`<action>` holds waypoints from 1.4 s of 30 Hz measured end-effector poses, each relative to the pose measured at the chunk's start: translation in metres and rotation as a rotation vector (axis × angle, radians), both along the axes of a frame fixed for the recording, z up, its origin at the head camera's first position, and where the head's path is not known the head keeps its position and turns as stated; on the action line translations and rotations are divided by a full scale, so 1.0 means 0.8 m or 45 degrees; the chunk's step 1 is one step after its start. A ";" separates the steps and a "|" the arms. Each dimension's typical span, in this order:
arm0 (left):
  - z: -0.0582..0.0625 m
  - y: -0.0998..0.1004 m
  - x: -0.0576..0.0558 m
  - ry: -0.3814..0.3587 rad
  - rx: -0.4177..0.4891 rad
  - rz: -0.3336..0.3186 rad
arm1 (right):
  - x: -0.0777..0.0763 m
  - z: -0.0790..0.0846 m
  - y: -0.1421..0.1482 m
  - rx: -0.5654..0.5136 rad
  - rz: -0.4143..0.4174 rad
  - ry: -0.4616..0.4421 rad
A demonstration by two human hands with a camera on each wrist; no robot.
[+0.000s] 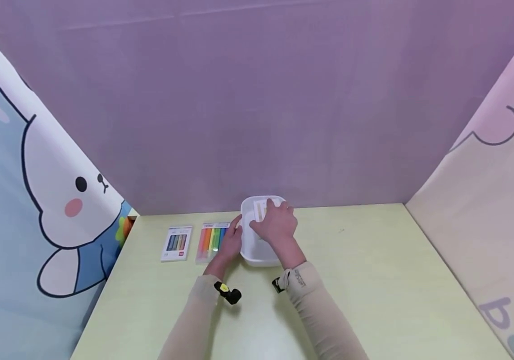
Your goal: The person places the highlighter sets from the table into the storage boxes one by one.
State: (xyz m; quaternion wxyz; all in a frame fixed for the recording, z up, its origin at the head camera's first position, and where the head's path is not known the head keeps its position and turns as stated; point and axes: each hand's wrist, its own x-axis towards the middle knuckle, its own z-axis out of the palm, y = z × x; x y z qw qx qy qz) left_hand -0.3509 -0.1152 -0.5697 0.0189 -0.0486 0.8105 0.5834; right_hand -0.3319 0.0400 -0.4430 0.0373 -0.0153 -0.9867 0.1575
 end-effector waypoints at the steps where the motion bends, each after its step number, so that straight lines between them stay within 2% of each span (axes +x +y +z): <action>1: 0.001 0.001 -0.001 0.007 0.006 -0.001 | -0.002 -0.001 -0.001 -0.005 0.001 0.007; 4: 0.004 0.004 -0.002 0.015 0.005 -0.008 | -0.005 -0.006 -0.003 0.004 -0.005 0.025; 13: -0.001 -0.001 -0.001 -0.054 -0.011 -0.012 | -0.003 -0.023 -0.008 -0.001 0.017 0.020; 19: -0.001 -0.001 -0.002 -0.016 -0.014 -0.010 | -0.002 -0.022 -0.007 -0.002 0.020 0.024; 27: -0.003 0.002 0.002 -0.005 -0.055 0.011 | -0.002 -0.022 -0.007 -0.005 0.017 0.017; 35: -0.003 0.001 0.000 -0.003 -0.053 0.013 | -0.002 -0.031 -0.011 -0.001 0.007 0.000; 42: -0.003 0.002 -0.001 0.008 -0.049 0.034 | -0.007 -0.042 -0.007 -0.014 0.033 -0.065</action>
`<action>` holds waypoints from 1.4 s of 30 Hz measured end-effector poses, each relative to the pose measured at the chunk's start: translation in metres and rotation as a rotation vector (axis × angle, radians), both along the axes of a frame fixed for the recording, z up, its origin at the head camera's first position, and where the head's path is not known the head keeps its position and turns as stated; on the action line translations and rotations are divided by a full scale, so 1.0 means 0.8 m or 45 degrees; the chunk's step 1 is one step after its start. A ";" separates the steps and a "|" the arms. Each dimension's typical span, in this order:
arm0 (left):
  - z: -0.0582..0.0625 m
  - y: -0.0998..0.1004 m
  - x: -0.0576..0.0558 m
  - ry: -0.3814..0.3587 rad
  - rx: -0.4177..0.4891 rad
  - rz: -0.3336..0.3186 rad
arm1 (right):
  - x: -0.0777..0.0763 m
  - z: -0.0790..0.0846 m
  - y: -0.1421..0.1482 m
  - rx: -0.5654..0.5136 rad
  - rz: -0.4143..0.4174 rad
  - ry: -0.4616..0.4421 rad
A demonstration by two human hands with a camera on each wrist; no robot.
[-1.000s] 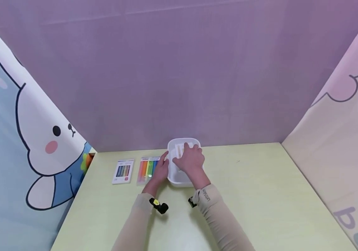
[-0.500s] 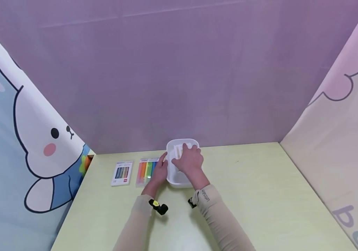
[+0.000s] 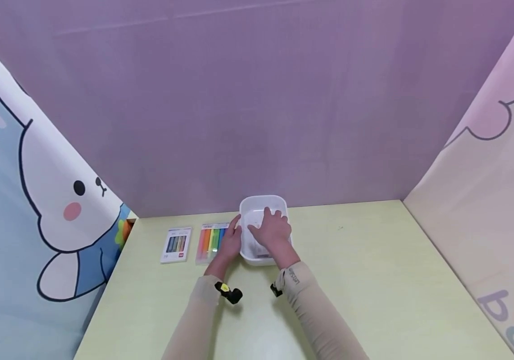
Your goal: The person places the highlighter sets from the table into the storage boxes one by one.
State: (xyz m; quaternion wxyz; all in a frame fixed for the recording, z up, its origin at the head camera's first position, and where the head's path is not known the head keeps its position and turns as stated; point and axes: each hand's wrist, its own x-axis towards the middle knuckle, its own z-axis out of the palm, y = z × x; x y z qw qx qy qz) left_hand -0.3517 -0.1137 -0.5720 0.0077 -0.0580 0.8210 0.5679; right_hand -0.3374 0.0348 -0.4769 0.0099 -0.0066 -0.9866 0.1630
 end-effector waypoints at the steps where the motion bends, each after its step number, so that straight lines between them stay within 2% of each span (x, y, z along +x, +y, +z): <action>1: 0.000 0.000 -0.001 0.008 0.004 -0.001 | -0.002 0.000 0.002 -0.008 -0.002 0.002; 8: 0.002 0.000 -0.003 0.012 0.037 -0.013 | -0.016 0.000 0.023 -0.035 -0.004 -0.006; 14: 0.000 -0.003 0.003 -0.021 0.038 -0.006 | -0.016 -0.009 0.035 -0.051 0.034 -0.008; 19: 0.001 -0.002 0.005 -0.004 0.054 -0.013 | -0.021 -0.021 0.044 -0.047 0.007 0.061; 26: -0.002 -0.001 0.005 0.013 0.046 -0.013 | -0.026 -0.035 0.065 -0.187 0.001 0.201; 29: -0.002 0.001 0.006 0.020 0.076 -0.021 | -0.027 -0.042 0.075 -0.217 -0.020 0.232; 36: -0.003 0.002 0.006 0.027 0.086 -0.007 | -0.026 -0.056 0.091 -0.226 -0.029 0.179; 42: -0.002 0.002 0.007 0.007 0.089 -0.004 | -0.024 -0.062 0.096 -0.314 -0.012 0.182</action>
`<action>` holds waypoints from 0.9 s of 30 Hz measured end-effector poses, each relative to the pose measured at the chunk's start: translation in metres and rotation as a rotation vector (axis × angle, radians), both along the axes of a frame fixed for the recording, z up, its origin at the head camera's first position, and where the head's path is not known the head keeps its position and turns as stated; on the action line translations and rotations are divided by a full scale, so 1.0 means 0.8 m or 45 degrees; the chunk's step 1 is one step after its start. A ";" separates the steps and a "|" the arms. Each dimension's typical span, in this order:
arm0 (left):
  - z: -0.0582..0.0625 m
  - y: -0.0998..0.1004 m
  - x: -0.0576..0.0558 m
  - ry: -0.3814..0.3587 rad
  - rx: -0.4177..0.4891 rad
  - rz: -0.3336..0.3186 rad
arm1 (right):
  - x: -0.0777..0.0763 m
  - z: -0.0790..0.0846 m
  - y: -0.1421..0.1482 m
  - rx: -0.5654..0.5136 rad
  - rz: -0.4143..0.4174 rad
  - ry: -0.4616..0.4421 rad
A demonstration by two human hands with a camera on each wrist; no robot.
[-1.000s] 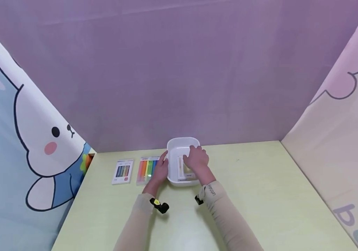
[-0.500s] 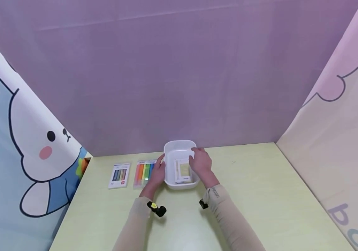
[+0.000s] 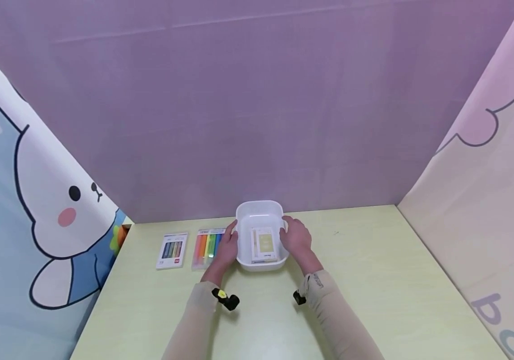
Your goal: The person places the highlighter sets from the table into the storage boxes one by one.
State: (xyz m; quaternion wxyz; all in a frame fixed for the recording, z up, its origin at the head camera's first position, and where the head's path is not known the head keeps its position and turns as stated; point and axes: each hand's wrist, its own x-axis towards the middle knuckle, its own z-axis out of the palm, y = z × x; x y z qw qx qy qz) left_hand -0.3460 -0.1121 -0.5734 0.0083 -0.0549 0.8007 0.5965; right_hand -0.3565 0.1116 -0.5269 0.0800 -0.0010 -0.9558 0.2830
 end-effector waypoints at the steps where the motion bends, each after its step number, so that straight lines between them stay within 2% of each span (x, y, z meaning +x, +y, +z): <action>1: 0.000 0.000 0.000 -0.001 -0.002 0.002 | 0.001 -0.002 0.000 -0.013 0.003 -0.001; 16: 0.001 0.001 -0.001 -0.003 -0.028 0.016 | 0.020 -0.021 0.004 -0.453 0.034 -0.045; 20: 0.000 0.001 -0.001 0.012 -0.030 0.024 | 0.024 -0.027 0.006 -0.541 0.040 -0.117; 27: 0.002 0.001 -0.002 0.010 -0.023 0.013 | 0.031 -0.025 0.015 -0.887 0.131 -0.317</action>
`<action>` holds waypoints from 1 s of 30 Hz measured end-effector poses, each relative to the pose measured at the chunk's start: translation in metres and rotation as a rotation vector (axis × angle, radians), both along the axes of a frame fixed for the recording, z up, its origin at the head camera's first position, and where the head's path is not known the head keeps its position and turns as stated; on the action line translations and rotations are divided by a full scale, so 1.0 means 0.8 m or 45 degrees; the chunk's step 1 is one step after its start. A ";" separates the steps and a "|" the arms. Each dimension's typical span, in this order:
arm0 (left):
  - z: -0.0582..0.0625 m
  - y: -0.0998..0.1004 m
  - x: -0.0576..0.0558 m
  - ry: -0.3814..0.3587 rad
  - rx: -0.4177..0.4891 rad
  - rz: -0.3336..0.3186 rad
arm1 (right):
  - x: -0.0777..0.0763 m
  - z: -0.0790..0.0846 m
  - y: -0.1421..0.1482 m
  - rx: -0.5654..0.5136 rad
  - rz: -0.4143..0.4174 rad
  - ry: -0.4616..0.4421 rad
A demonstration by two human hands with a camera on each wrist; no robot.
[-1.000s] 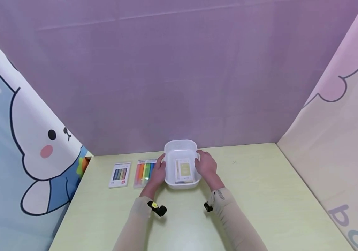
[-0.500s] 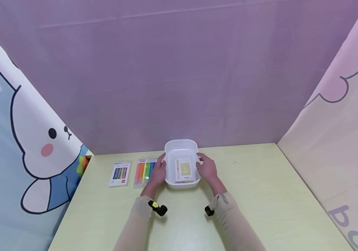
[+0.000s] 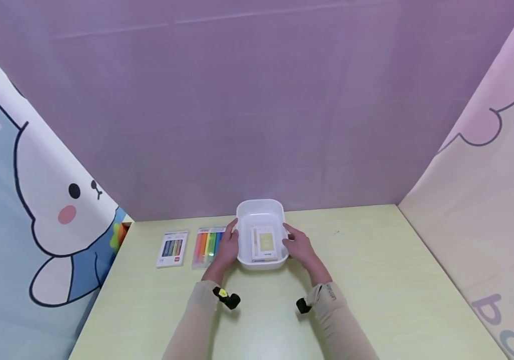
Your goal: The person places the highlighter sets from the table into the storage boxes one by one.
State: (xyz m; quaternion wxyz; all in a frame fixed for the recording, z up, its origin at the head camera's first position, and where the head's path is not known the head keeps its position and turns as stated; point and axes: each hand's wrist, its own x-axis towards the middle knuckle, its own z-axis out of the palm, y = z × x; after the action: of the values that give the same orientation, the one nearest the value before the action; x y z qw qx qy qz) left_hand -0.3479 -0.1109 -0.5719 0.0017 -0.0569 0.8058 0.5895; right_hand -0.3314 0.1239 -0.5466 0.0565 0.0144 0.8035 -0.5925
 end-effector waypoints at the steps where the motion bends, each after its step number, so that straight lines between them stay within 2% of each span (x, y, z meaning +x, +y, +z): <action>1: 0.000 0.000 0.000 -0.004 0.003 0.003 | -0.001 0.000 0.002 -0.031 0.022 -0.018; 14: 0.000 0.000 -0.001 -0.027 -0.001 0.023 | -0.011 -0.004 0.017 -0.144 0.192 -0.071; 20: 0.002 0.002 -0.005 -0.017 0.002 0.020 | -0.023 -0.012 0.029 -0.151 0.263 -0.015; 30: 0.001 0.003 -0.003 -0.026 -0.015 0.017 | -0.024 -0.024 0.032 -0.187 0.259 0.011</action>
State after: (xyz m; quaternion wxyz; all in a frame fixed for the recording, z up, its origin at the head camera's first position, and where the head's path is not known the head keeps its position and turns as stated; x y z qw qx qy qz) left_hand -0.3501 -0.1084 -0.5710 0.0057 -0.0682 0.8088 0.5841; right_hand -0.3502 0.1493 -0.5655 0.1136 -0.0740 0.7554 -0.6411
